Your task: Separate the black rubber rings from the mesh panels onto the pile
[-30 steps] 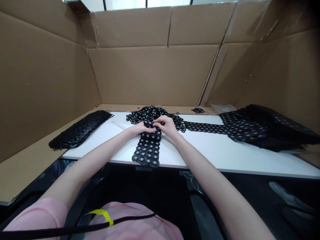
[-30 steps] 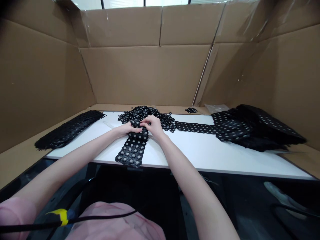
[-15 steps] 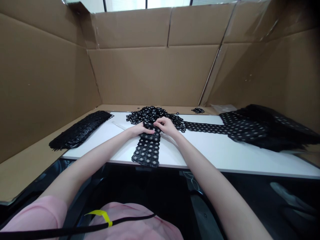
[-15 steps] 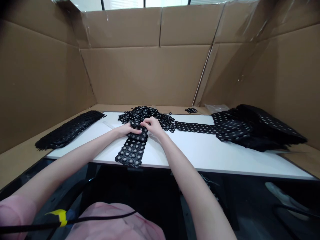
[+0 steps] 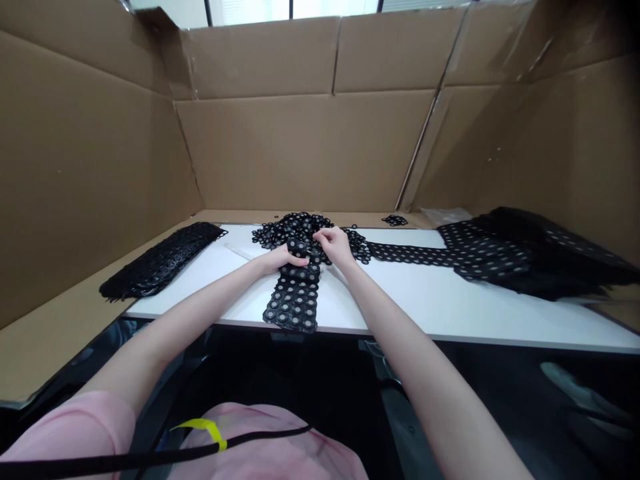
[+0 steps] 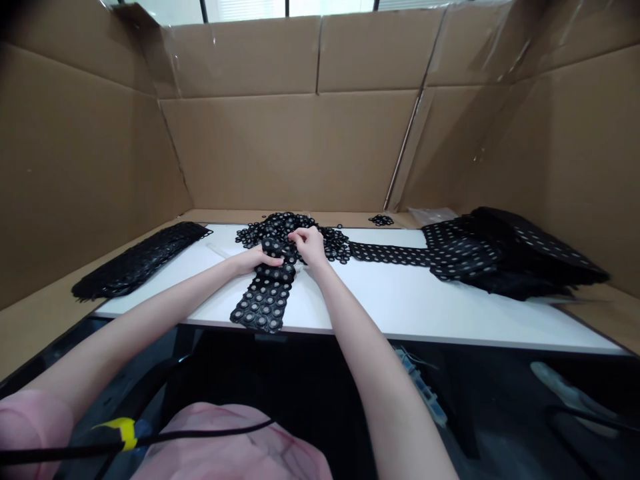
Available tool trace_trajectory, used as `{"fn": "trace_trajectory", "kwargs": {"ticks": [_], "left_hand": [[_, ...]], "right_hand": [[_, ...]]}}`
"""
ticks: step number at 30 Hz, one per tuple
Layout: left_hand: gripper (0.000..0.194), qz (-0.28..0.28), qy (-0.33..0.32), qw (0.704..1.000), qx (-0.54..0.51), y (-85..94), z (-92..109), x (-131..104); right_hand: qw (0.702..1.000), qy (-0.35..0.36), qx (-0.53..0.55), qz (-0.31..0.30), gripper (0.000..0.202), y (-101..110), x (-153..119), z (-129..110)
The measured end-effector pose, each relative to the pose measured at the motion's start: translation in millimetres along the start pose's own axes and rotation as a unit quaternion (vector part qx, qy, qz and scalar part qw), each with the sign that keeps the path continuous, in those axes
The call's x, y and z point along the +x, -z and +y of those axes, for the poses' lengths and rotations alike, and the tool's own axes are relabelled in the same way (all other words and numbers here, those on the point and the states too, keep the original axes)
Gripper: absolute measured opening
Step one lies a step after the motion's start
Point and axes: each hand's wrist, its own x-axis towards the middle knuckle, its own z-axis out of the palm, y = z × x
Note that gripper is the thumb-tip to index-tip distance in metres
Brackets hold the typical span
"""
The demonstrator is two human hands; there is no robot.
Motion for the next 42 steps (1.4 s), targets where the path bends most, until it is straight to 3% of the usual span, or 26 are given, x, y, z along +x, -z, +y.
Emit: {"fn": "trace_trajectory", "kwargs": {"ticks": [4, 8, 12, 16, 20, 25, 29, 31, 35, 40, 42], "left_hand": [[0.035, -0.014, -0.001, 1.000, 0.022, 1.8, -1.3, -1.2], [0.035, -0.028, 0.005, 0.999, 0.031, 2.5, -0.3, -3.0], [0.035, -0.020, 0.001, 0.999, 0.034, 2.0, -0.4, -2.9], [0.036, -0.027, -0.012, 0.999, 0.035, 1.7, -1.7, -3.3], [0.040, -0.029, -0.009, 1.000, 0.004, 0.8, -1.8, -2.5], [0.043, 0.010, -0.011, 0.999, -0.029, -0.6, -3.2, 2.6], [0.043, 0.027, -0.021, 0.999, -0.025, 0.9, -5.8, 4.1], [0.040, 0.035, -0.023, 0.999, -0.023, 2.2, -6.8, 4.1], [0.036, 0.042, -0.032, 0.997, -0.051, 3.4, -8.3, 4.6], [0.036, 0.034, -0.057, 0.997, -0.044, 3.0, -10.4, 5.5], [0.036, 0.037, -0.073, 0.996, -0.026, 3.1, -11.4, 5.6]], "right_hand": [[0.992, -0.061, 0.005, 0.110, 0.029, 13.0, 0.4, 16.5], [0.988, -0.084, -0.071, 0.104, 0.028, 16.3, -0.5, 32.1], [0.989, -0.082, -0.094, 0.083, 0.023, -2.9, 15.6, 35.9], [0.985, -0.137, -0.067, 0.086, 0.020, -19.2, 37.6, 41.1], [0.994, -0.060, -0.054, 0.078, 0.019, -11.7, 34.4, 40.4], [0.999, -0.004, 0.025, -0.041, 0.032, 12.0, 6.9, 5.7], [0.991, 0.072, 0.050, -0.102, 0.021, 13.5, -6.0, -18.9], [0.987, 0.071, 0.069, -0.127, 0.016, 10.7, -6.6, -20.1], [0.988, 0.020, 0.095, -0.123, 0.012, 11.4, -3.9, -12.3], [0.994, 0.078, 0.033, -0.071, 0.011, 13.6, -6.2, -17.3], [0.992, 0.088, 0.028, -0.085, 0.011, 10.7, -8.1, -21.4]]}}
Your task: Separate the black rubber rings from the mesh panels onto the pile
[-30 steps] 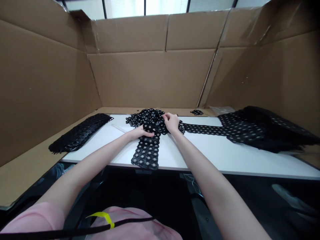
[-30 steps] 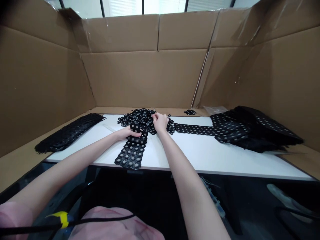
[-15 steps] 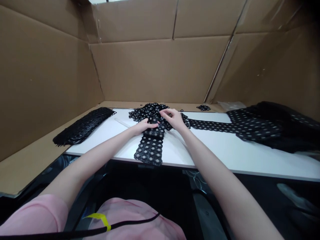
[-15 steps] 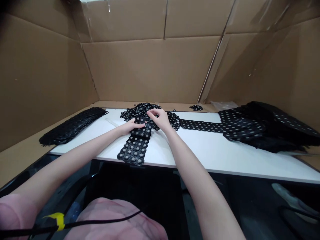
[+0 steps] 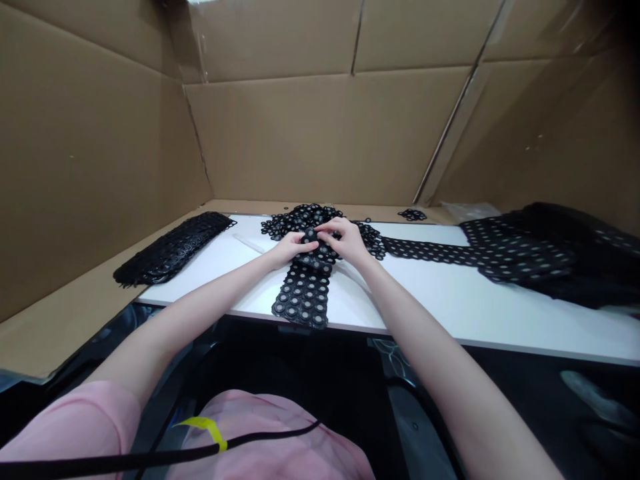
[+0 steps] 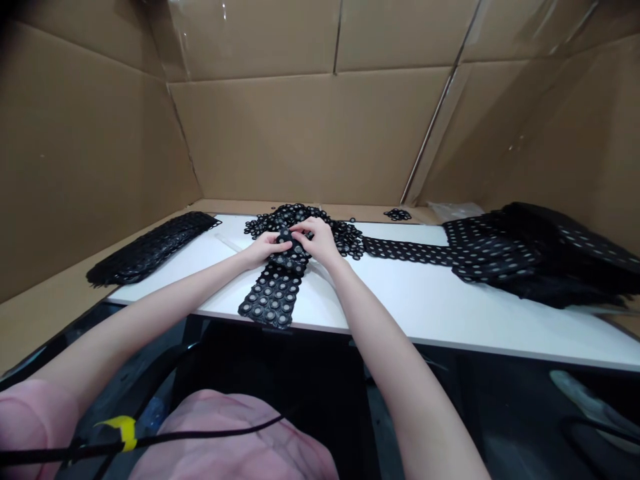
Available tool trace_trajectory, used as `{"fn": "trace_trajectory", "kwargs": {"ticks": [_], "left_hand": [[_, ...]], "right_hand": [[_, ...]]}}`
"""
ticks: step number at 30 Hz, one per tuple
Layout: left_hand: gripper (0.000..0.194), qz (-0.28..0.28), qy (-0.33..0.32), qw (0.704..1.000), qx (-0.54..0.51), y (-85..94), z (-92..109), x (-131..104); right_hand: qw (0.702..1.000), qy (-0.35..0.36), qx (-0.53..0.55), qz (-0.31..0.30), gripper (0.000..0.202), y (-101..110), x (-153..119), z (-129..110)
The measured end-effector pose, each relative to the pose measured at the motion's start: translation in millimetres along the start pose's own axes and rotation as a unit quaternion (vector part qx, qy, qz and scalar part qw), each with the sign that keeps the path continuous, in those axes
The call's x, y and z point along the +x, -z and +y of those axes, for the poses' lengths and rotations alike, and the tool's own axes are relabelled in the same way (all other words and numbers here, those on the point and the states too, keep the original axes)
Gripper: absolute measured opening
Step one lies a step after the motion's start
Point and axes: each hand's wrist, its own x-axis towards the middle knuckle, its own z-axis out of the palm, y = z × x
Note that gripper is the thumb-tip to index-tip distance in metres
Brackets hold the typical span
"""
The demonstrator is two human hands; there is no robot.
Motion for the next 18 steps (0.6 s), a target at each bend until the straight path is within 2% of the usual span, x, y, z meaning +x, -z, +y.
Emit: {"fn": "trace_trajectory", "kwargs": {"ticks": [3, 7, 13, 18], "left_hand": [[0.034, 0.006, -0.031, 0.998, 0.056, 0.3, -1.2, 0.0], [0.033, 0.012, -0.061, 0.990, 0.129, -0.6, -0.8, -0.3], [0.036, 0.010, -0.066, 0.982, 0.177, 0.0, -1.9, 1.0], [0.042, 0.008, -0.076, 0.976, 0.204, 2.1, -4.6, 3.0]], "right_hand": [[0.999, -0.009, 0.003, -0.032, 0.011, -5.0, -0.8, -2.2], [0.999, -0.016, -0.005, -0.033, 0.010, -6.6, -1.4, -0.7], [0.997, 0.028, -0.049, -0.043, 0.011, -6.4, -0.2, -1.6], [0.995, 0.027, -0.073, -0.055, 0.016, -11.4, 1.1, 0.3]]}}
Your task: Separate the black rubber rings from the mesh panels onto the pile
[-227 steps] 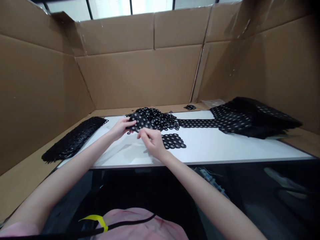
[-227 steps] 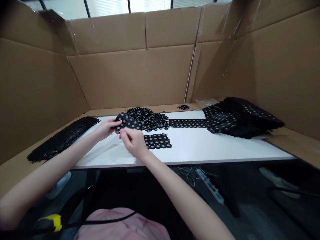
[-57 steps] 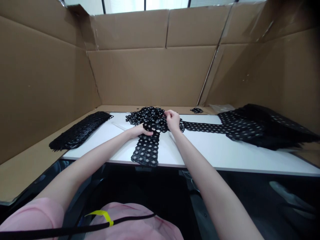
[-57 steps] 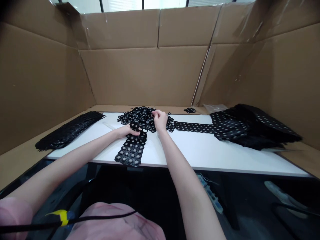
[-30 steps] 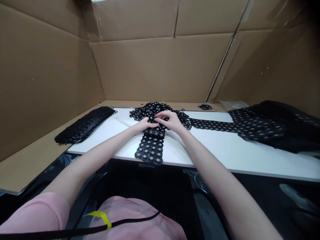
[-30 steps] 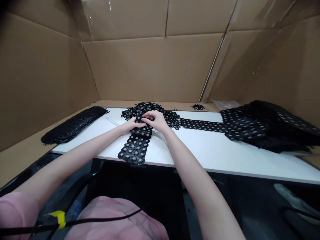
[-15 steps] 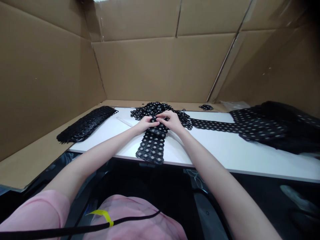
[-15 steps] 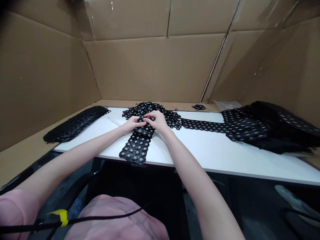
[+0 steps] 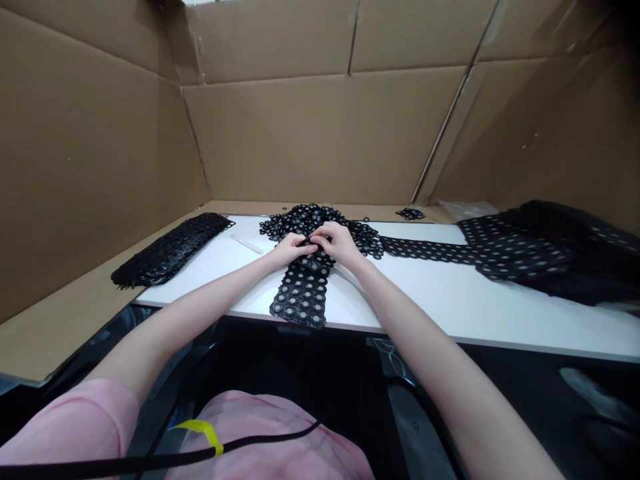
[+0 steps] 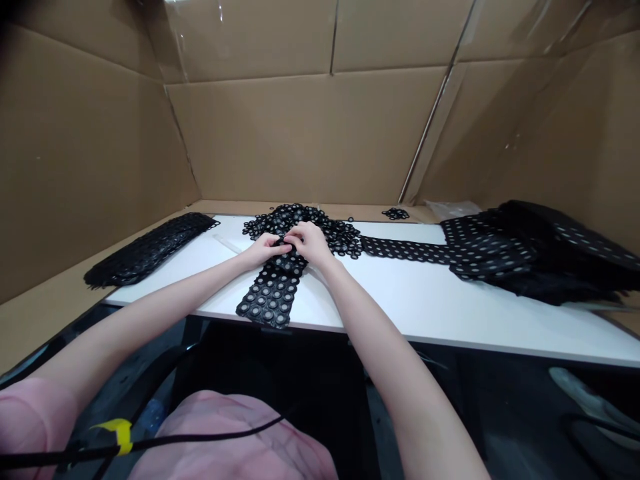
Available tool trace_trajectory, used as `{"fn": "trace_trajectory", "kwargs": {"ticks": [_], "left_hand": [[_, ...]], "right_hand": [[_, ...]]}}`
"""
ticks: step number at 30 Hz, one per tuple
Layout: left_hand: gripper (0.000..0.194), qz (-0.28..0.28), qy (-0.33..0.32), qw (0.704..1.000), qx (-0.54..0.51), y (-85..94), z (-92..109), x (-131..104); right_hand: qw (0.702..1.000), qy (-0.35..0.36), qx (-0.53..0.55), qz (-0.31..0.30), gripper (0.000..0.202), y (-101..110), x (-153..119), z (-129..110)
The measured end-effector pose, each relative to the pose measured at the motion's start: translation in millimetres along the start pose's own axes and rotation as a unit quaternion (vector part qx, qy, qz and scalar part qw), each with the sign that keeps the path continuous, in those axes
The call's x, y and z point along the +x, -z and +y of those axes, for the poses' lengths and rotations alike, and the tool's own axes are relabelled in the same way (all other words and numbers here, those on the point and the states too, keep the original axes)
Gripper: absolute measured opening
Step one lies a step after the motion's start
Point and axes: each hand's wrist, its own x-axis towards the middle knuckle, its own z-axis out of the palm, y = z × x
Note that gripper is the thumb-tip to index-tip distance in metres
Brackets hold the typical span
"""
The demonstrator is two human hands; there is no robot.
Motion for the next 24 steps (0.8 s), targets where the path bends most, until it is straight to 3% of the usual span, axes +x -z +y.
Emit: {"fn": "trace_trajectory", "kwargs": {"ticks": [7, 13, 20, 24], "left_hand": [[0.042, -0.034, -0.010, 0.999, -0.009, -1.0, 5.7, -2.4], [0.037, -0.027, 0.000, 0.999, -0.021, -1.7, 3.6, -1.3], [0.039, -0.043, 0.014, 0.999, -0.013, -1.5, 1.8, -0.3], [0.038, -0.035, 0.021, 0.999, 0.002, -2.7, 5.0, -2.4]], "right_hand": [[0.999, -0.029, 0.015, -0.001, 0.023, -3.3, 2.1, 0.6], [0.999, -0.019, 0.043, -0.006, 0.020, 1.5, -1.4, -5.9], [0.986, -0.095, 0.139, -0.009, 0.025, -4.0, -0.3, -1.8], [0.990, -0.070, 0.121, -0.007, 0.027, 0.7, -2.3, -3.7]]}}
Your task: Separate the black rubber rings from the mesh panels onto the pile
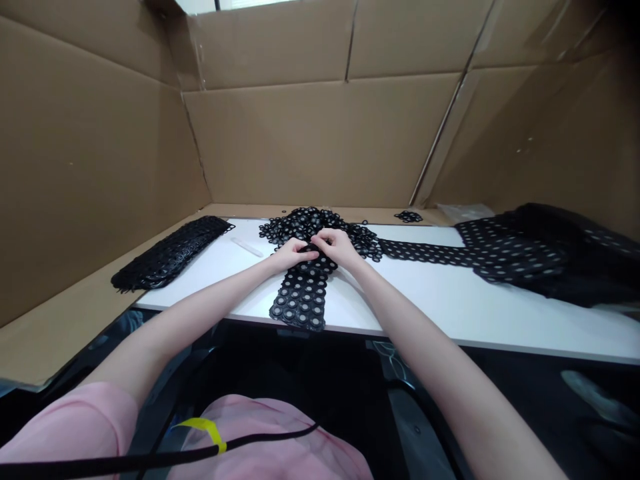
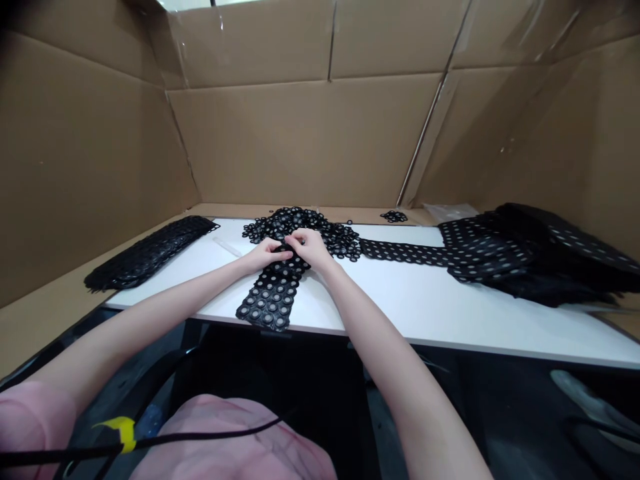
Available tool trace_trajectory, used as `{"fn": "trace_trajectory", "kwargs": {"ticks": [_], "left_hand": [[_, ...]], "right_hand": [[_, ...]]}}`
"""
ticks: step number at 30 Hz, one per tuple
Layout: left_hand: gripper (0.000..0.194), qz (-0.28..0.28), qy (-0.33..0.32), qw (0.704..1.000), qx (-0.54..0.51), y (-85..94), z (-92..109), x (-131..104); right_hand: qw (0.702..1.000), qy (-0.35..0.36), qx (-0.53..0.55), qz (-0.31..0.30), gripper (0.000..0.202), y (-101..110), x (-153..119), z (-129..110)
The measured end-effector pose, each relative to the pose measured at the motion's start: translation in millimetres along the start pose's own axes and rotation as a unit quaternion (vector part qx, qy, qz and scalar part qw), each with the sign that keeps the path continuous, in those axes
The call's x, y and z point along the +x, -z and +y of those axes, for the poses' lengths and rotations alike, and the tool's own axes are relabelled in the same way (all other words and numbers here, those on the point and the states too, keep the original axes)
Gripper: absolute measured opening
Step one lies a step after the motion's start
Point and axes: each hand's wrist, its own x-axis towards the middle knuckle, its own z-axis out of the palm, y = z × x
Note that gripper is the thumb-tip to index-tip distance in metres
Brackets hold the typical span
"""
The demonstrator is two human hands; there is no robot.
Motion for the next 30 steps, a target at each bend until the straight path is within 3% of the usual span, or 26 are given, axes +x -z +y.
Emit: {"fn": "trace_trajectory", "kwargs": {"ticks": [6, 14, 23, 27, 30], "left_hand": [[0.030, -0.016, -0.025, 0.999, -0.015, -0.4, 0.9, 0.4], [0.045, -0.007, -0.008, 1.000, 0.014, -1.9, 1.1, 1.7], [0.028, 0.052, 0.051, 0.980, -0.186, -1.2, 4.6, 0.9], [0.018, 0.069, 0.025, 0.983, -0.166, -0.5, 3.2, 3.8], [0.017, 0.085, 0.042, 0.988, -0.122, -1.1, 1.7, 5.3]], "right_hand": [[1.000, 0.000, 0.023, -0.022, 0.029, 1.1, -1.2, -0.7], [0.997, -0.058, -0.049, 0.017, 0.026, -7.2, 0.5, -0.3], [0.995, -0.019, -0.066, 0.068, 0.024, -2.2, 1.9, 0.1], [0.995, -0.005, -0.073, 0.063, 0.023, -2.1, 1.6, 0.4], [0.997, -0.009, -0.072, 0.039, 0.024, -0.9, 0.3, -1.3]]}}
